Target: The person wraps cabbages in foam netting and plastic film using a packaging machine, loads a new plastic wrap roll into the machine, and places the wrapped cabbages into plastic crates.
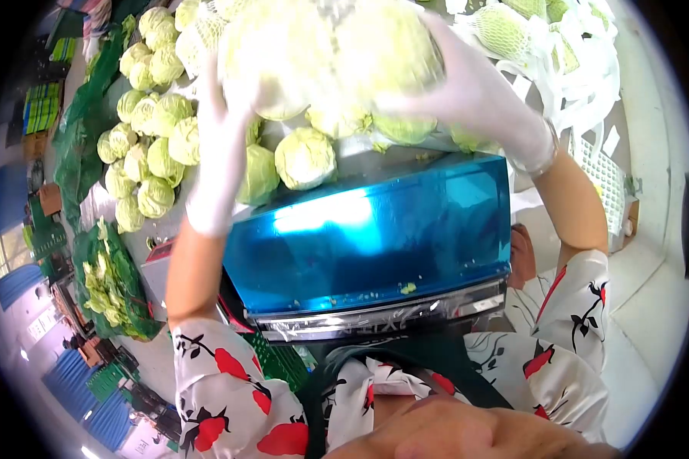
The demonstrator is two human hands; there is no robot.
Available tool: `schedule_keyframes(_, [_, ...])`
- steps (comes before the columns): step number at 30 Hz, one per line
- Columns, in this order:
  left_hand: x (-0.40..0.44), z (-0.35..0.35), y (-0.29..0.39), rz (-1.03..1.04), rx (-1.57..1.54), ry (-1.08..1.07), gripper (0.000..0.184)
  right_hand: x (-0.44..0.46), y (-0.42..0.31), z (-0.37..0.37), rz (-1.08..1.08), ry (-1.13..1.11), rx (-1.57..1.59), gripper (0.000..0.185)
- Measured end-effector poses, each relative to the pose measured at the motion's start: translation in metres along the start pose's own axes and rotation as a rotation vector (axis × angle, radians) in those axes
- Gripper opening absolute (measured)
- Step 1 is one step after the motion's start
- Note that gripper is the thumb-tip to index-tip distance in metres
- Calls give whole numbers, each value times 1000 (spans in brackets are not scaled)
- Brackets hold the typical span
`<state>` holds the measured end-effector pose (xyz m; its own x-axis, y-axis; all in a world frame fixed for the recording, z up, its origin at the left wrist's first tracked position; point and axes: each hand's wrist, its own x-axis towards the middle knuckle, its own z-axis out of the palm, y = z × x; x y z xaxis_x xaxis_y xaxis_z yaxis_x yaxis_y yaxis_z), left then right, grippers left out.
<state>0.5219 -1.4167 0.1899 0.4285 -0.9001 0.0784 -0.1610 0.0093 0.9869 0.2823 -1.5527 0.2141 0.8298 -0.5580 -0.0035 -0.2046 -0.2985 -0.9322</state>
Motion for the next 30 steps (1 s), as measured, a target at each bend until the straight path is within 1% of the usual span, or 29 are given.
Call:
schedule_keyframes(2, [-85,-8,5,-27,56,15,86,-49,-15,15,-42,-30,-148,101])
schedule_keyframes(3, [-125,-11,8,-59,92,8,81,-71,-13,25,-102,-47,-205,108])
schedule_keyframes(4, [-160,-8,18,-132,50,1,79,-93,-16,35,34,-132,-124,108])
schedule_keyframes(5, [-189,-3,25,-198,6,-4,77,-112,-20,46,70,-163,-35,106])
schedule_keyframes(7, [-237,-3,13,-339,-186,13,80,-144,-27,63,185,-211,-68,106])
schedule_keyframes(8, [-258,-7,0,-365,-100,22,78,-153,-24,75,189,-208,-84,107])
schedule_keyframes(9, [-265,-8,8,-390,152,-12,73,-164,-20,90,191,-203,-100,109])
schedule_keyframes(11, [-273,-16,6,-355,348,-58,63,-179,-19,109,179,-157,-148,112])
schedule_keyframes(12, [-276,-19,4,-383,399,-42,60,-183,-20,117,165,-120,-176,114])
schedule_keyframes(13, [-278,-21,3,-468,412,-38,62,-185,-23,123,148,-73,-208,115])
schedule_keyframes(14, [-282,-22,-3,-338,469,-42,64,-187,-27,124,187,-80,-173,116])
schedule_keyframes(15, [-286,-24,-8,-210,522,-46,66,-195,-25,126,179,-30,-145,116])
schedule_keyframes(16, [-289,-28,-10,-137,546,-66,69,-205,-20,128,172,16,-119,115])
schedule_keyframes(17, [-295,-32,-6,-197,463,-45,71,-216,-22,132,171,58,-91,115])
schedule_keyframes(18, [-307,-39,-6,-207,417,44,71,-227,-38,134,227,134,-53,112])
schedule_keyframes(19, [-318,-46,-7,-215,366,132,71,-242,-38,138,153,300,-222,104])
schedule_keyframes(20, [-332,-55,-4,-128,590,207,68,-260,-36,141,109,433,-483,95])
schedule_keyframes(21, [-348,-67,-5,15,865,221,68,-275,-31,146,51,564,-745,87])
schedule_keyframes(23, [-385,-80,-26,-3,1151,258,70,-310,-22,165,283,569,-975,76])
schedule_keyframes(24, [-397,-78,-22,-51,1167,232,71,-325,-12,179,406,573,-1081,71])
schedule_keyframes(25, [-407,-72,-31,-73,1223,207,78,-335,2,193,404,566,-1059,64])
schedule_keyframes(27, [-416,-63,-41,26,1312,229,79,-335,4,211,343,611,-1157,61])
schedule_keyframes(28, [-414,-62,-45,-20,1238,231,79,-331,8,213,333,586,-1195,58])
schedule_keyframes(29, [-409,-61,-38,-77,1058,241,77,-326,4,214,354,547,-1084,47])
schedule_keyframes(30, [-406,-60,-52,-78,890,224,76,-323,18,217,333,595,-942,40])
